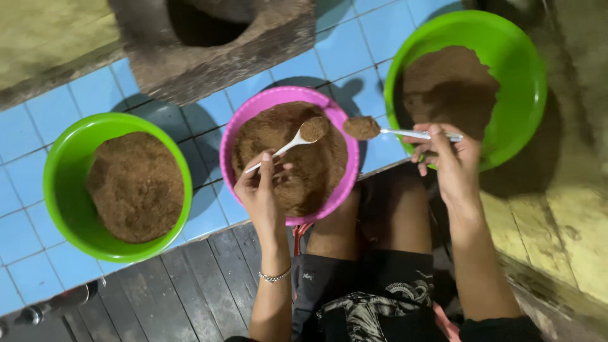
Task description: The person uses two spoons to mix a brown powder in a pink bowl, then transfers portions of the powder into two green bowls. The person continues to mix and transfer the powder between the bowls.
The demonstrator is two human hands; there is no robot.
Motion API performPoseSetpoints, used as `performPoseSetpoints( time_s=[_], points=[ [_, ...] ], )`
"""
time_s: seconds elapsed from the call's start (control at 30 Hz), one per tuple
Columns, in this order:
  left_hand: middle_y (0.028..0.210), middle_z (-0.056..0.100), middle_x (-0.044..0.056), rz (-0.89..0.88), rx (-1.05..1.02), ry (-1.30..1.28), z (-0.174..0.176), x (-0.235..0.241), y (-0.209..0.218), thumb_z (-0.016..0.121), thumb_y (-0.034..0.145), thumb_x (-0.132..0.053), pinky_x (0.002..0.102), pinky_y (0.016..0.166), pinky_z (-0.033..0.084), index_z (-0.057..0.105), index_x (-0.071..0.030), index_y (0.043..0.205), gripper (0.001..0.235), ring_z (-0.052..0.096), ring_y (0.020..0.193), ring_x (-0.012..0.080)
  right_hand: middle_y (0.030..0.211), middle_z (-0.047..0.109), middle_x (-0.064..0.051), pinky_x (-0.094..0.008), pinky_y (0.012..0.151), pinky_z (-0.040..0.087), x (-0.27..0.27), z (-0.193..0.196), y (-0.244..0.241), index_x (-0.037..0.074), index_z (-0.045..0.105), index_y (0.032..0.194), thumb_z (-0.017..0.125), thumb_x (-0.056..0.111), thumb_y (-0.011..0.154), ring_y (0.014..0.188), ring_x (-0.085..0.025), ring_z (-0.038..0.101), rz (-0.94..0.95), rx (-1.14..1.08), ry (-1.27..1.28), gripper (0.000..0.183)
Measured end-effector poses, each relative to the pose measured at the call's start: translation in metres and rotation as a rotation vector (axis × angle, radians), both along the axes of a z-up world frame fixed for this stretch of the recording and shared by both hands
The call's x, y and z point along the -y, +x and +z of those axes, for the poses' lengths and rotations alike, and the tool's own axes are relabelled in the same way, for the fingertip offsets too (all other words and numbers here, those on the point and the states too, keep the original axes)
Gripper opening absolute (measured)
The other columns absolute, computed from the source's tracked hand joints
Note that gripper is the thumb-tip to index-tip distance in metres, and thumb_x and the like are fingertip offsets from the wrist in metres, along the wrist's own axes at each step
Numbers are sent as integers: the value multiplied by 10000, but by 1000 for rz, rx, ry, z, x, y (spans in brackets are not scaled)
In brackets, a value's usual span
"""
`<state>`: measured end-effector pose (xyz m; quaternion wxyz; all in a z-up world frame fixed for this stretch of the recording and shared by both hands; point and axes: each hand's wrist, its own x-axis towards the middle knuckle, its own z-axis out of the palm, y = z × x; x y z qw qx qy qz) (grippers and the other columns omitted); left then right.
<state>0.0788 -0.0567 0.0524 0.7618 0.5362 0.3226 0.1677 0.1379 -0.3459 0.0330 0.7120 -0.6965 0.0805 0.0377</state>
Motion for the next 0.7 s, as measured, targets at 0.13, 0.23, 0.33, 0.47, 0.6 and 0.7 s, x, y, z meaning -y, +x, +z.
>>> performPoseSetpoints(
  time_s=[0.13, 0.23, 0.33, 0.47, 0.6, 0.7],
  points=[
    [941, 766, 224, -79, 35, -11, 16, 42, 26, 681, 968, -153, 310, 565, 618, 742, 15, 1003, 182, 755, 700, 269, 1044, 711, -253, -200, 456, 502, 40, 18, -1, -9, 629, 1217, 518, 291, 1147, 679, -151, 657, -97, 20, -71, 327],
    [852, 765, 131, -167, 74, -13, 32, 76, 46, 688, 948, -177, 283, 676, 653, 736, 23, 1093, 251, 760, 671, 215, 1001, 752, -117, -181, 468, 441, 64, 34, -1, 83, 691, 1140, 551, 236, 1144, 629, -101, 638, -189, 67, -119, 208],
    [904, 759, 153, -316, 217, 7, 27, 110, 70, 667, 983, -180, 225, 632, 609, 727, 25, 1095, 241, 754, 720, 210, 1039, 740, -187, -206, 504, 476, 85, 35, -1, 20, 643, 1160, 521, 244, 1152, 658, -124, 645, -296, 134, -164, 255],
    [1010, 758, 80, -453, 272, 588, -7, 146, 96, 618, 1002, -171, 296, 710, 602, 726, -39, 1070, 183, 752, 848, 195, 1133, 744, -223, -323, 733, 595, 104, 21, -1, -70, 658, 1243, 480, 220, 1205, 911, -263, 715, -240, 418, -613, 342],
    [1120, 770, 56, -552, 348, 1036, -21, 160, 92, 605, 1039, -168, 334, 745, 617, 727, -101, 1122, 162, 786, 940, 222, 1138, 774, -211, -429, 891, 569, 105, 12, -9, -124, 754, 1218, 493, 153, 1210, 1046, -341, 693, -179, 649, -1038, 381],
    [1094, 781, 73, -540, 318, 1014, -25, 152, 87, 600, 1036, -197, 317, 719, 578, 749, -81, 1090, 197, 777, 839, 208, 1147, 763, -235, -431, 849, 560, 114, 5, -14, -116, 731, 1245, 495, 199, 1222, 1037, -331, 699, -237, 591, -962, 394]
  ],
)
